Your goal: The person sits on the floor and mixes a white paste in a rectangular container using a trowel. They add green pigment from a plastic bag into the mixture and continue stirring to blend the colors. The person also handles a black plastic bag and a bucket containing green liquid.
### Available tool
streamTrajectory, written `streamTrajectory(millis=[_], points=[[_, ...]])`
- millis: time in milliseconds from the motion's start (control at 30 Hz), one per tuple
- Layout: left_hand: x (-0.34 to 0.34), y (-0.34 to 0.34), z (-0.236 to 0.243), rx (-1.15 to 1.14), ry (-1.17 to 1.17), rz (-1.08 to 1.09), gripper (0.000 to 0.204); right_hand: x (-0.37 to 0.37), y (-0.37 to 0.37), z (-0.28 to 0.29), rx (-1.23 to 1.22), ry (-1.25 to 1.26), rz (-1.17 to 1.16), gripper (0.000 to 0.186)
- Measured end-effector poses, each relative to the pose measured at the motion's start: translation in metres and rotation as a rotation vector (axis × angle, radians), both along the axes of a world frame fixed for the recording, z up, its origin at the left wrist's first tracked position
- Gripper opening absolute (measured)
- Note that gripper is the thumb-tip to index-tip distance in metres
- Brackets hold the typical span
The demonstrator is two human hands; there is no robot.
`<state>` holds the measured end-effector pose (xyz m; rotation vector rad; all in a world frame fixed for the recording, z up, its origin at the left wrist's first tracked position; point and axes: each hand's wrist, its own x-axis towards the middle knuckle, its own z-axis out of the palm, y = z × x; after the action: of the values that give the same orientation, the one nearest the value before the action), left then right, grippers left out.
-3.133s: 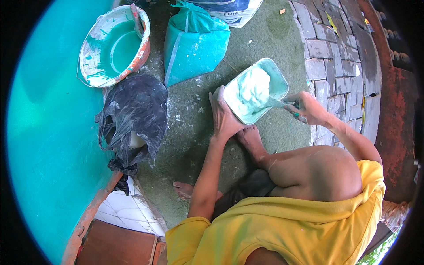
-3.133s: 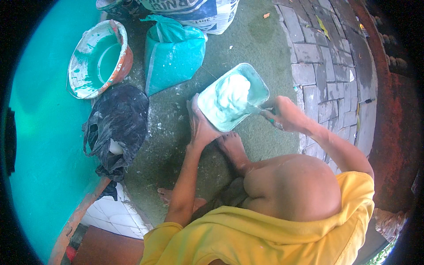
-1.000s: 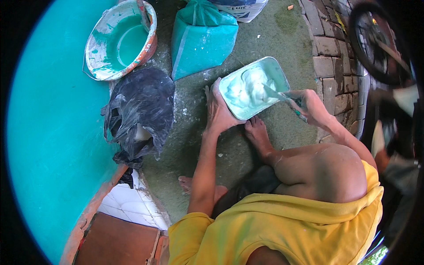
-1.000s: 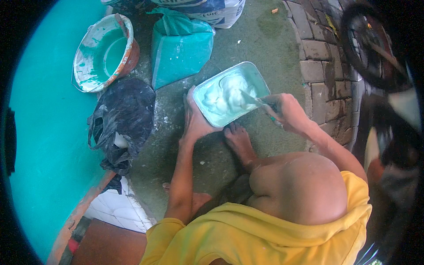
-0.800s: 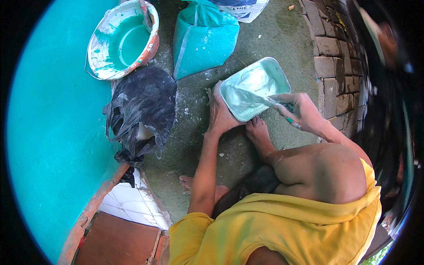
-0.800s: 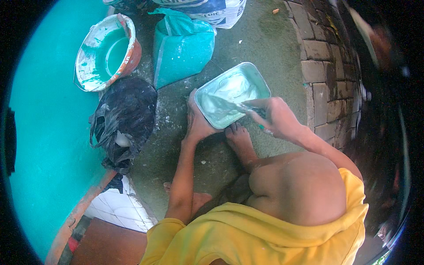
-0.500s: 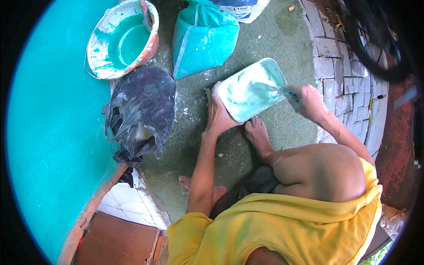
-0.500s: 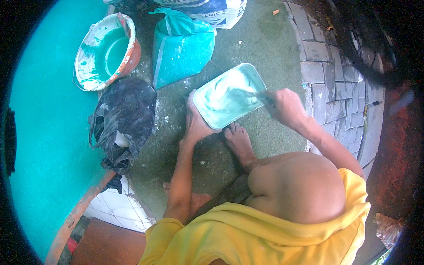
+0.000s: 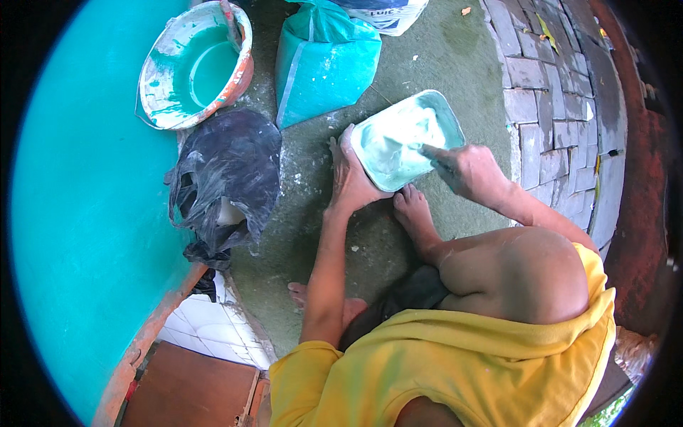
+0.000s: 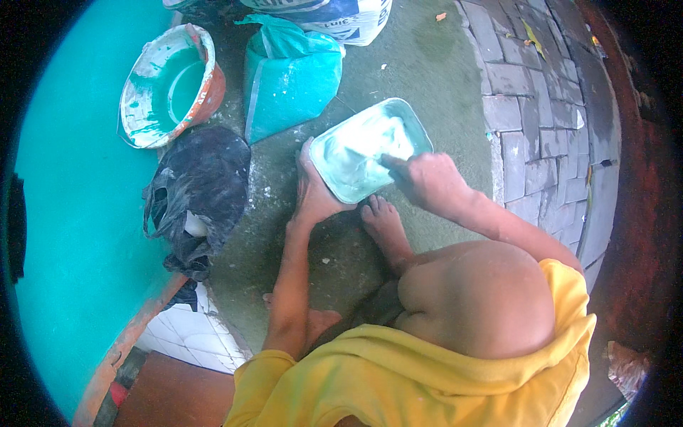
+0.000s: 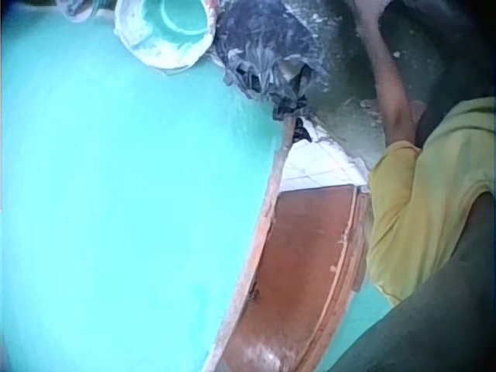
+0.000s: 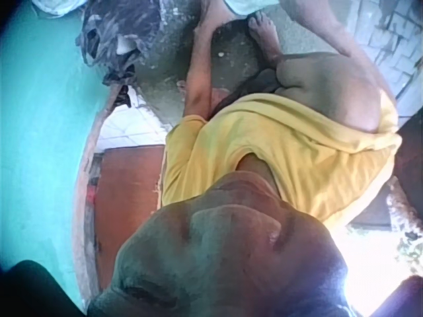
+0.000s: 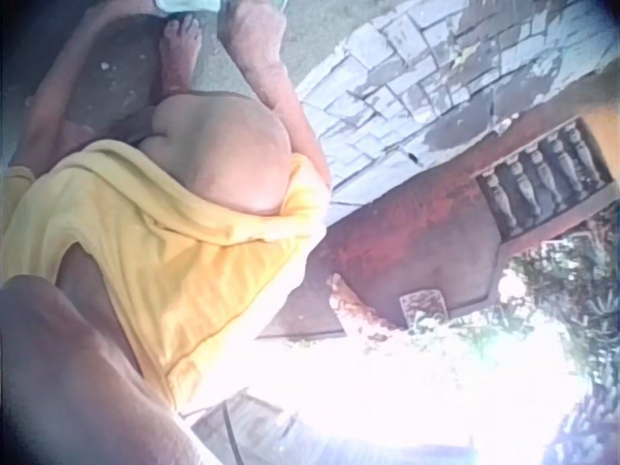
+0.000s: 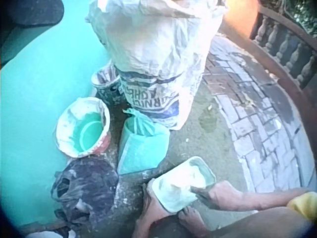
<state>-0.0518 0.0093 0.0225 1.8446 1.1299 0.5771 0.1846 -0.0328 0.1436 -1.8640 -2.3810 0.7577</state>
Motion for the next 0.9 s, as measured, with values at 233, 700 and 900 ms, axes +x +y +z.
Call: streamTrajectory(millis=[233,700,900], points=[[-0.005,0.004,-0.002,0.067,0.043,-0.036,0.141,0.027,0.002,0.011,-0.176,-0.158,-0.062,0.026],[-0.001,-0.003,-0.006,0.159,0.018,-0.041,0.139,0.017,-0.001,0.006,-0.085,0.056,-0.095,0.025],[-0.004,0.001,-0.003,0.109,0.013,-0.043,0.139,0.036,0.005,0.030,0.066,-0.097,-0.113,0.030]])
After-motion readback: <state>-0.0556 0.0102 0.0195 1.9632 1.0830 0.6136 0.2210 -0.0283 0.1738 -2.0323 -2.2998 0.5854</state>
